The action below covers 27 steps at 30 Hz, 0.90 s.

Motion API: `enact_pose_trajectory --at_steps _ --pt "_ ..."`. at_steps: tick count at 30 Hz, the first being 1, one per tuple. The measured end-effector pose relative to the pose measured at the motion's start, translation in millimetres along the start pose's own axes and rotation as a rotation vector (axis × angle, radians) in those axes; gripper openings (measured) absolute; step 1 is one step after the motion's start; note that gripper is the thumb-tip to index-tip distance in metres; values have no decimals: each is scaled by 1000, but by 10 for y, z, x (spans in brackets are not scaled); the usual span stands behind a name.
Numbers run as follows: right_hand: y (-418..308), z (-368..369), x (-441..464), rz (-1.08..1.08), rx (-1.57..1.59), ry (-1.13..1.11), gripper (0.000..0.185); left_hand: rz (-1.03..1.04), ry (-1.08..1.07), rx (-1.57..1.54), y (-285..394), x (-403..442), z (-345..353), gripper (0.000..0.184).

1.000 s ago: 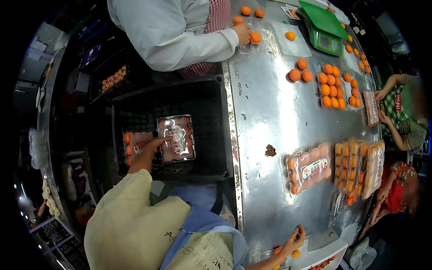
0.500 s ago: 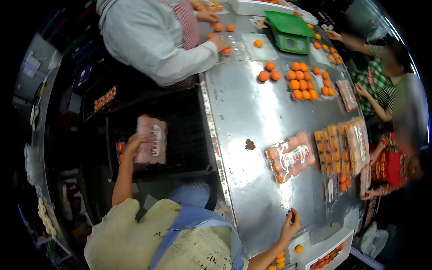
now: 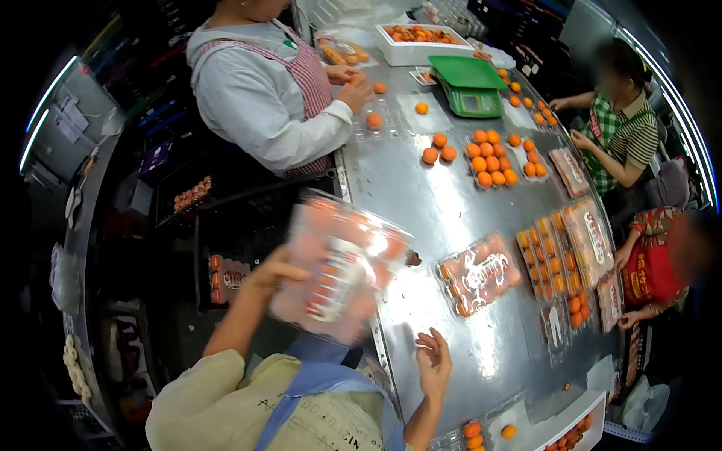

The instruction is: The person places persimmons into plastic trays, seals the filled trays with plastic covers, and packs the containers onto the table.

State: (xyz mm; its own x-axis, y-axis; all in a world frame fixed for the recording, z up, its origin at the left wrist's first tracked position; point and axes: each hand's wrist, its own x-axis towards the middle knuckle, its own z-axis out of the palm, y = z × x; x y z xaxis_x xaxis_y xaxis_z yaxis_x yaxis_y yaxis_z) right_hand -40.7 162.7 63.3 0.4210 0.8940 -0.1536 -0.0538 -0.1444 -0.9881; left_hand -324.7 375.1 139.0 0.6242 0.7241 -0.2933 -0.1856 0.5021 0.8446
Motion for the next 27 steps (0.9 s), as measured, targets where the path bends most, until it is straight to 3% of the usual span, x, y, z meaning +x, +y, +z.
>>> enact_pose_trajectory --at_steps 2,4,5,6,8,11,14,20,21,24,25,26,27 --pt "-68 184 -36 -26 185 -122 57 -137 -154 -91 -276 361 359 62" --pt "311 116 -119 -22 55 130 56 -196 -215 -18 -751 703 690 56" --pt "438 83 -144 -20 -10 259 56 -275 -228 113 -936 823 855 57" --pt "322 112 -184 8 -55 400 52 -211 -326 303 -1176 954 992 58" --pt "496 -124 -319 87 137 471 50 -249 -405 0 -1396 890 1311 58" --pt "832 -439 -616 189 365 559 49 -524 -556 -325 -1693 846 1522 55" --pt "1005 -571 -787 252 452 571 51 -593 -623 -248 -1995 826 1603 50" --pt "1103 -609 -832 276 499 578 51 -536 -703 -222 -2173 823 1643 55" --pt "1235 -652 -812 272 489 587 50 -386 -731 -208 -2397 903 1541 58" --pt "1662 -929 -843 200 -413 480 51 -349 -652 -253 -2366 833 1589 60" --pt "1491 -845 -810 83 -674 630 50 -436 -649 -166 -2345 854 1571 60" --pt "784 -691 -697 60 -738 622 50 -423 -622 -134 -2238 778 1620 60" --pt "483 -609 -641 53 -545 628 52 -392 -589 -90 -2072 709 1667 60"
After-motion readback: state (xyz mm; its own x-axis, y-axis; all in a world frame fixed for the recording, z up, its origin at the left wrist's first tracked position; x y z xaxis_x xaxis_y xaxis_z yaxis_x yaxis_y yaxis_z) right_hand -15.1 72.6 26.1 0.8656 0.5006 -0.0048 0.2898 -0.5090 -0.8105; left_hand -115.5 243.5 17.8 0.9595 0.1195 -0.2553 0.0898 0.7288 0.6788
